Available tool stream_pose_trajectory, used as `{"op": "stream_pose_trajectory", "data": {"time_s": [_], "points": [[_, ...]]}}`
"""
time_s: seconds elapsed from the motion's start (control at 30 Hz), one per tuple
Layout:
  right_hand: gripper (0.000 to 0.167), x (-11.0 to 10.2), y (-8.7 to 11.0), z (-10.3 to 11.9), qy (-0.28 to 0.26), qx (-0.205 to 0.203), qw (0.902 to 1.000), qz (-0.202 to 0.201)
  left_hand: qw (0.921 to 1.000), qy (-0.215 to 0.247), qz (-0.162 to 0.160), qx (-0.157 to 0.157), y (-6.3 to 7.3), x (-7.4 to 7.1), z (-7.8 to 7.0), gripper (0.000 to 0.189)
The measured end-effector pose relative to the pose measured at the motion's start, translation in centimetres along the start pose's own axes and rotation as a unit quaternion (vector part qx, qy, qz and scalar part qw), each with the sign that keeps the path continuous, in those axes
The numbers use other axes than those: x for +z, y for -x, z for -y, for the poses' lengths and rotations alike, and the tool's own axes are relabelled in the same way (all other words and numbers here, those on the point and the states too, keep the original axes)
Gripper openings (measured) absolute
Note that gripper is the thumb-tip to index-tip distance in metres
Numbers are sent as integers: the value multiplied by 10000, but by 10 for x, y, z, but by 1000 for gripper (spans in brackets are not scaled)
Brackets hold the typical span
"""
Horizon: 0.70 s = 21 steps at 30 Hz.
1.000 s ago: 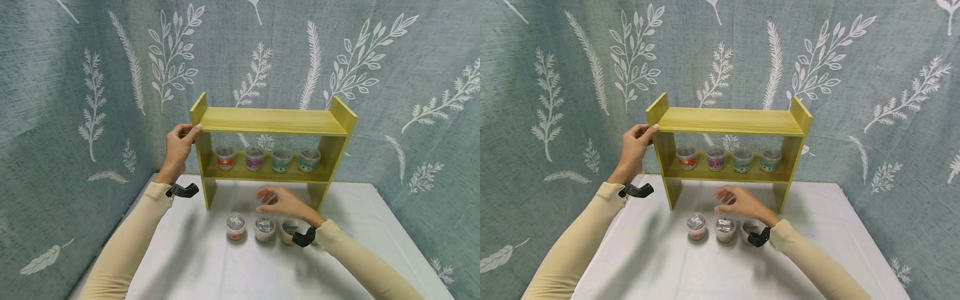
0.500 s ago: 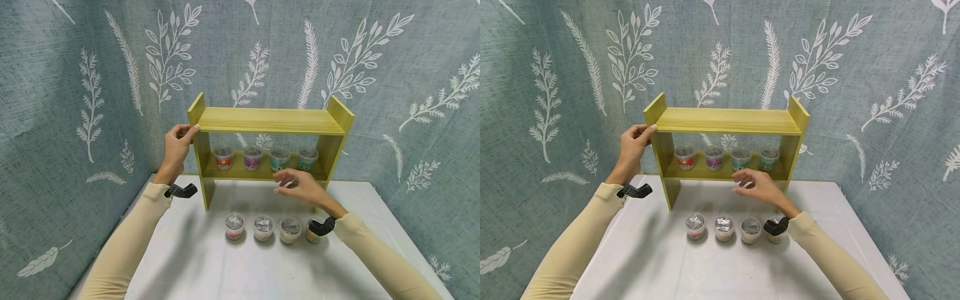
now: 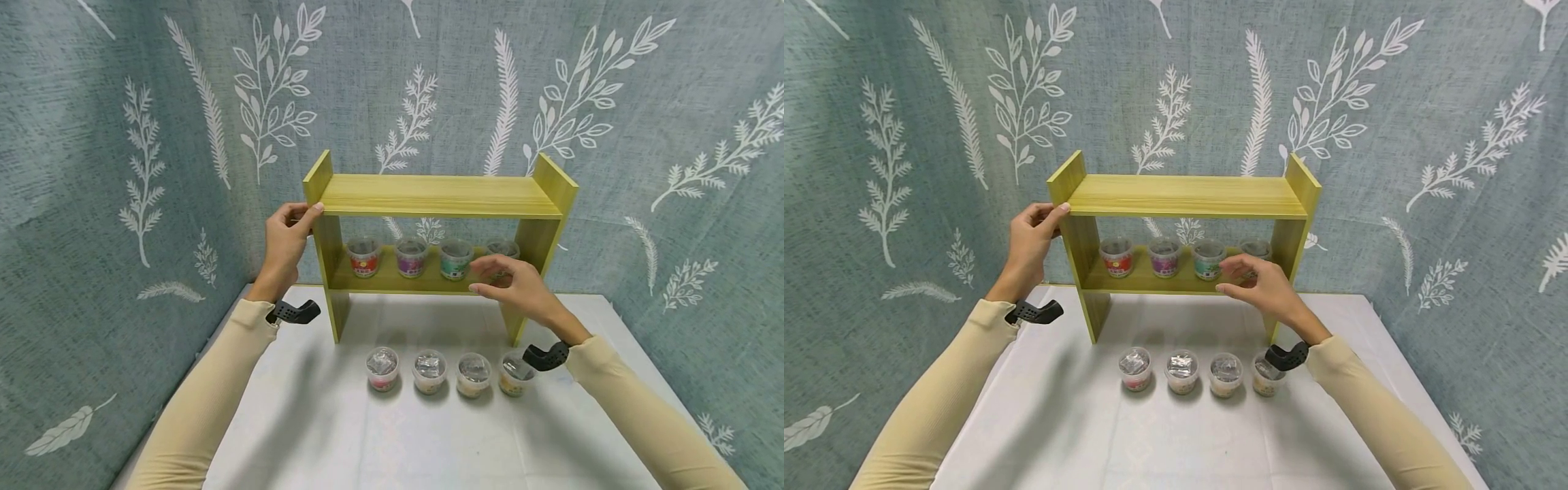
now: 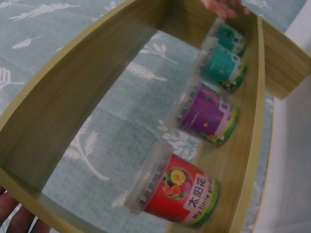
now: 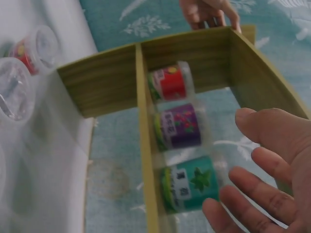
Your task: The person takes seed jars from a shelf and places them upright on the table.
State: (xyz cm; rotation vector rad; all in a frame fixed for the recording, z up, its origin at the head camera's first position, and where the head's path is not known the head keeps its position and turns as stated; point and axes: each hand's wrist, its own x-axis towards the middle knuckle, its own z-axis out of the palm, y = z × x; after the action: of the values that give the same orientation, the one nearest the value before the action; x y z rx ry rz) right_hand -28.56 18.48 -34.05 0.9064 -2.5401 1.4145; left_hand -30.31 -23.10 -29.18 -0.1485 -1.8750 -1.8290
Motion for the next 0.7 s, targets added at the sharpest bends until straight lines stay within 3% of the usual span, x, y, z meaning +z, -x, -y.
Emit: {"op": "stream_pose_trajectory", "data": {"time_s": [0.27, 0.53, 0.7], "points": [[40, -15, -3, -3, 463, -117, 9973, -554, 10000, -47, -2, 21, 1, 0, 0, 36], [43, -23, -7, -6, 626, -202, 9942, -851, 10000, -58, 33, 34, 2, 0, -2, 37], [48, -26, -12, -7, 1003, 33, 9908, -910, 9999, -86, 46, 29, 3, 0, -3, 40]]}}
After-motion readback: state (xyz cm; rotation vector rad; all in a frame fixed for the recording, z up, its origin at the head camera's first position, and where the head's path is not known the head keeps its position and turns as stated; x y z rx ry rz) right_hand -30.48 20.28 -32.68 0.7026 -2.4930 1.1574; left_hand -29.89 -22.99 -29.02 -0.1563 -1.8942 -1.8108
